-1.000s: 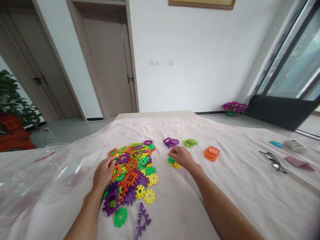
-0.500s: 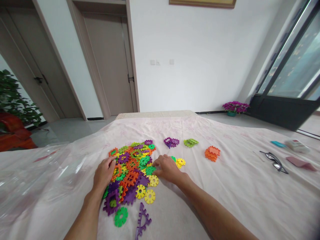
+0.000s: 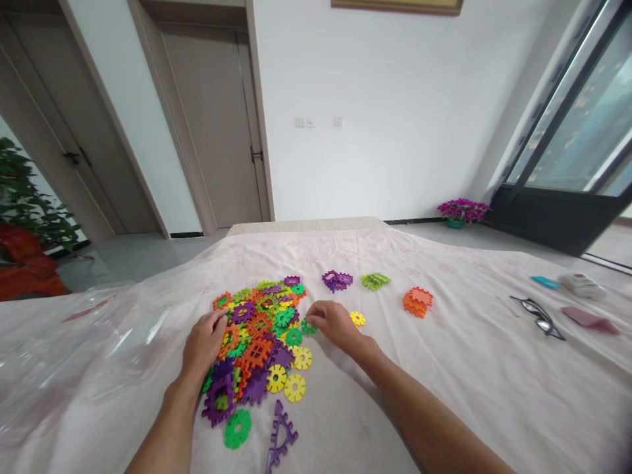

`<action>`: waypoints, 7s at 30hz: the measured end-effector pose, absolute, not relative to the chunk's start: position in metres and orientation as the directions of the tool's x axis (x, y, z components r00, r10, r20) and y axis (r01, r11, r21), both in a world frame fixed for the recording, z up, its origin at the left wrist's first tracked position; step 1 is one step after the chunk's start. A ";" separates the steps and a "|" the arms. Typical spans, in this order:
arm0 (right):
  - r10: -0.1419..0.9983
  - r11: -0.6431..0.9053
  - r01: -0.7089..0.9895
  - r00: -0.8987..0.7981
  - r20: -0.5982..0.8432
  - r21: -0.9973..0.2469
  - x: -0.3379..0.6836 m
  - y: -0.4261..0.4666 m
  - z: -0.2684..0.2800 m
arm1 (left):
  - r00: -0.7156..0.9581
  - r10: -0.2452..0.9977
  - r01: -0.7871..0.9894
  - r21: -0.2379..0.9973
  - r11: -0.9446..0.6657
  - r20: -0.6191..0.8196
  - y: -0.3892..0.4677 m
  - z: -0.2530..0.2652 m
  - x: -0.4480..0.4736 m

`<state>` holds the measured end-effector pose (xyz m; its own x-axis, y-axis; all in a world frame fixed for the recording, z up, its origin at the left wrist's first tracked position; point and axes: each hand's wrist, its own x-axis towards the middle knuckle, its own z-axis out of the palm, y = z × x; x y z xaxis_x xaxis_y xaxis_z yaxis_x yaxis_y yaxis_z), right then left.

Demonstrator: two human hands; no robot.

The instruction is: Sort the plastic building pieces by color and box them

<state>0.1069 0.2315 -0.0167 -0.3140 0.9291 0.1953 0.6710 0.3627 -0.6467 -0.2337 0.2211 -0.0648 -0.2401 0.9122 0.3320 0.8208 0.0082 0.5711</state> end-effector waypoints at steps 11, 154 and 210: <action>0.971 0.168 0.867 -0.063 0.232 -0.469 0.152 0.248 0.003 | -0.238 0.908 0.831 0.556 0.006 0.346 0.222 -0.066 -0.235; 0.814 0.351 0.617 -0.573 -0.097 -0.704 0.127 0.230 -0.001 | -0.231 0.912 0.843 0.539 0.013 0.340 0.221 -0.064 -0.233; 0.752 0.641 0.663 -0.643 0.144 -0.386 0.097 0.211 -0.011 | -0.231 0.911 0.840 0.542 0.009 0.342 0.223 -0.065 -0.234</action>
